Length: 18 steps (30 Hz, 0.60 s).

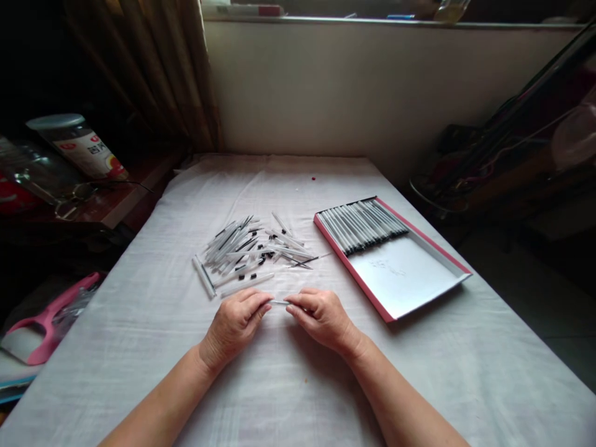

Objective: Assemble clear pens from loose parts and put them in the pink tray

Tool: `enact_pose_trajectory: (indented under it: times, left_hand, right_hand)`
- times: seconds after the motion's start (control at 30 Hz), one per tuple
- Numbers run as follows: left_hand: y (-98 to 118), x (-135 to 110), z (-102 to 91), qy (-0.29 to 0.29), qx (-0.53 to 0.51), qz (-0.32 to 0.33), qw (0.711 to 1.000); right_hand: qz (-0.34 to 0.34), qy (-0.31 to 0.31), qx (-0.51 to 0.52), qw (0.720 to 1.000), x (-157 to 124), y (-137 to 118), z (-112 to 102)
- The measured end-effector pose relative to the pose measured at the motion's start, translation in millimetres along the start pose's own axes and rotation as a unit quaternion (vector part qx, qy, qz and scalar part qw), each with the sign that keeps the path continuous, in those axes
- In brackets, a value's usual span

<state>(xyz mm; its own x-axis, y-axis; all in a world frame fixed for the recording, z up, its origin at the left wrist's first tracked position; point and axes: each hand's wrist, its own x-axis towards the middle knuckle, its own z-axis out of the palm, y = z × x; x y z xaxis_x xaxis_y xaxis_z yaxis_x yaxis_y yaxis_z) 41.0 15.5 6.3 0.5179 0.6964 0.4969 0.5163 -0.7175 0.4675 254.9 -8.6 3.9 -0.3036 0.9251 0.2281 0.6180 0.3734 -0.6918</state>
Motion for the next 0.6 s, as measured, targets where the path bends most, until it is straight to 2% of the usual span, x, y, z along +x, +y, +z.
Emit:
enact_pose_trajectory:
  times: [0.23, 0.33, 0.4, 0.47, 0.53, 0.6]
  left_hand:
    - [-4.6, 1.5, 3.2, -0.008, -0.005, 0.002, 1.000]
    - [-6.9, 4.6, 2.8, -0.008, -0.009, -0.002, 1.000]
    - [-10.8, 5.5, 0.8, 0.023, 0.006, -0.015, 1.000]
    - [-17.8, 4.6, -2.8, 0.070, 0.035, -0.035, 0.996]
    - [-27.1, 2.4, -7.4, 0.115, 0.072, -0.057, 0.989]
    - [-36.7, 0.1, -11.5, 0.149, 0.107, -0.078, 0.980]
  right_hand:
    - [0.005, 0.004, -0.020, 1.000, 2.4, -5.1, 1.9]
    - [0.019, 0.009, -0.025, 0.999, 5.3, -9.8, -6.3]
    - [0.041, 0.028, -0.038, 0.998, 9.7, -7.6, -21.9]
    - [0.075, 0.076, -0.056, 0.993, 16.9, 4.2, -46.9]
    - [0.118, 0.173, -0.072, 0.975, 26.9, 27.1, -78.2]
    - [0.193, 0.265, -0.127, 0.936, 39.0, 57.7, -109.9]
